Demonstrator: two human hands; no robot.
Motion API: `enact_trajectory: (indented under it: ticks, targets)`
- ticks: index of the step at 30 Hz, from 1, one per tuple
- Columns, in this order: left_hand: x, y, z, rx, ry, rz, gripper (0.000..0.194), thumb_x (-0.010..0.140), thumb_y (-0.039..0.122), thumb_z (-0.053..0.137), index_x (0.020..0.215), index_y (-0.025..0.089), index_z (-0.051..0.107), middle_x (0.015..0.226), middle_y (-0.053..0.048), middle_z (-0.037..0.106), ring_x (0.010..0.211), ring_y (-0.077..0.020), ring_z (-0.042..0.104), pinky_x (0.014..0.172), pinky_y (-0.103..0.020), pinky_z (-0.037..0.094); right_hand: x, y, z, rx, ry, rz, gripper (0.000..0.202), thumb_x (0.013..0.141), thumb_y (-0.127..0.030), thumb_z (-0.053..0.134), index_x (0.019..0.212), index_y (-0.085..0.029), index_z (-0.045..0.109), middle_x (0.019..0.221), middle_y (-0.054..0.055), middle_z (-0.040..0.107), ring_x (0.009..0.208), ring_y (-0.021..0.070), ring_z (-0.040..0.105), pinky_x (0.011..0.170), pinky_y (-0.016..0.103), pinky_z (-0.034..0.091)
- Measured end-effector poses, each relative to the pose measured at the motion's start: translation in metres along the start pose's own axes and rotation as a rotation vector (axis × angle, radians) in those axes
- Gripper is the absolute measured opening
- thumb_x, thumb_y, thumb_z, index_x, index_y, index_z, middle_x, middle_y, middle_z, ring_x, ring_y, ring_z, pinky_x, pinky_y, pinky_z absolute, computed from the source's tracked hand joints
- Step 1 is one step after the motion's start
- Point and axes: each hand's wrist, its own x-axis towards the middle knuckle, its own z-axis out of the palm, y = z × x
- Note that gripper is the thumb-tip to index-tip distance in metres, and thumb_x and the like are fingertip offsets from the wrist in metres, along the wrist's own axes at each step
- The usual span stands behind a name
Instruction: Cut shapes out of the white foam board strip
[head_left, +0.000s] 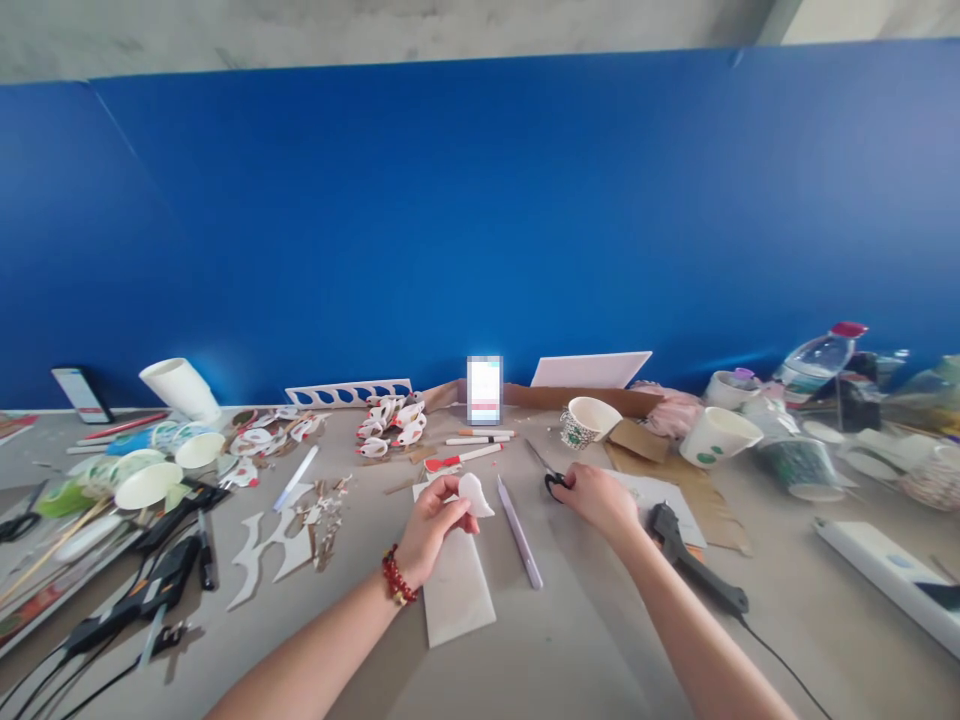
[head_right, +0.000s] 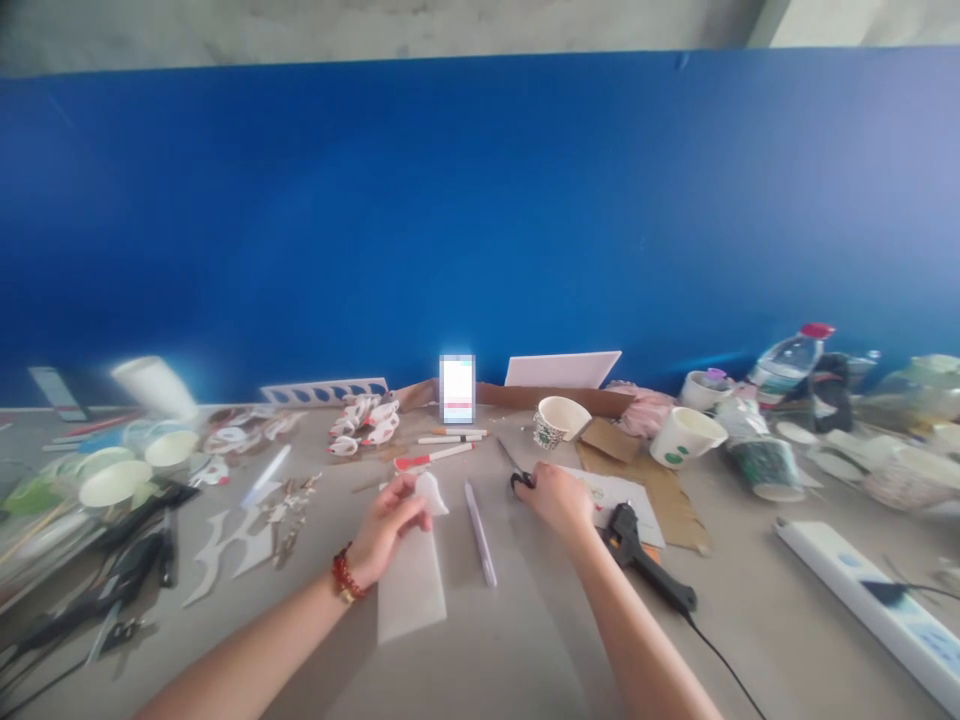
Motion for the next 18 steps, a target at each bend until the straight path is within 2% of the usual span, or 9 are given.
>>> enact_trajectory:
  ticks: [3,6,7,9,10,13,15,18]
  targets:
    - [-0.001,0.003,0.0,-0.024,0.012,-0.003,0.021,0.081,0.03,0.07,0.092,0.016,0.058,0.081,0.0,0.065,0.062,-0.0107,0.061,0.065,-0.024,0.048,-0.005,-0.002,-0.001,0.189,-0.003,-0.053,0.014,0.08,-0.031,0.055,0.08,-0.018,0.061,0.082,0.011,0.071,0.078,0.0268,0.067,0.064,0.032,0.046]
    - [-0.001,0.006,0.0,-0.002,0.026,0.001,0.021,0.08,0.03,0.069,0.093,0.017,0.058,0.086,-0.001,0.065,0.063,-0.0108,0.059,0.065,-0.025,0.049,-0.02,-0.008,0.002,0.438,-0.102,-0.159,0.019,0.086,-0.031,0.044,0.093,-0.018,0.057,0.084,0.006,0.073,0.068,0.0175,0.066,0.063,0.028,0.049]
    - [-0.001,0.007,0.0,0.013,0.025,0.008,0.022,0.081,0.031,0.068,0.093,0.017,0.057,0.086,-0.001,0.065,0.063,-0.0111,0.059,0.065,-0.025,0.049,-0.027,-0.011,0.004,0.556,-0.151,-0.211,0.02,0.087,-0.031,0.042,0.095,-0.019,0.055,0.086,0.005,0.072,0.066,0.0153,0.065,0.063,0.027,0.05]
    - [-0.001,0.009,0.001,0.038,0.021,0.03,0.022,0.081,0.031,0.067,0.095,0.017,0.057,0.086,-0.002,0.064,0.063,-0.0116,0.06,0.064,-0.026,0.049,-0.042,-0.018,0.008,1.023,-0.355,-0.327,0.02,0.084,-0.035,0.051,0.092,-0.017,0.055,0.083,0.006,0.071,0.066,0.0153,0.062,0.065,0.029,0.051]
    - [-0.001,0.011,0.002,0.047,0.021,0.04,0.022,0.082,0.03,0.066,0.096,0.017,0.056,0.086,-0.002,0.063,0.063,-0.0117,0.06,0.063,-0.026,0.05,-0.049,-0.021,0.01,1.13,-0.43,-0.361,0.022,0.083,-0.037,0.055,0.092,-0.017,0.057,0.078,0.004,0.069,0.067,0.0154,0.062,0.065,0.028,0.049]
    - [-0.004,0.015,0.004,0.065,0.03,0.06,0.025,0.083,0.028,0.064,0.104,0.018,0.055,0.09,-0.001,0.062,0.062,-0.0113,0.061,0.062,-0.027,0.051,-0.063,-0.029,0.019,1.206,-0.527,-0.394,0.033,0.083,-0.048,0.061,0.093,-0.017,0.058,0.071,0.001,0.063,0.063,0.0136,0.058,0.062,0.026,0.044]
    - [-0.007,0.017,0.006,0.078,0.027,0.064,0.027,0.084,0.027,0.062,0.108,0.019,0.054,0.091,-0.001,0.061,0.062,-0.0112,0.061,0.062,-0.027,0.052,-0.067,-0.031,0.026,1.179,-0.531,-0.392,0.04,0.081,-0.055,0.065,0.088,-0.017,0.056,0.069,0.0,0.059,0.06,0.0124,0.054,0.059,0.024,0.041]
    - [-0.014,0.02,0.008,0.104,0.028,0.053,0.026,0.085,0.027,0.061,0.108,0.019,0.052,0.087,0.0,0.061,0.061,-0.0112,0.062,0.063,-0.027,0.052,-0.068,-0.03,0.038,1.097,-0.488,-0.402,0.043,0.079,-0.058,0.068,0.077,-0.019,0.049,0.063,-0.004,0.049,0.056,0.01,0.044,0.052,0.022,0.034]
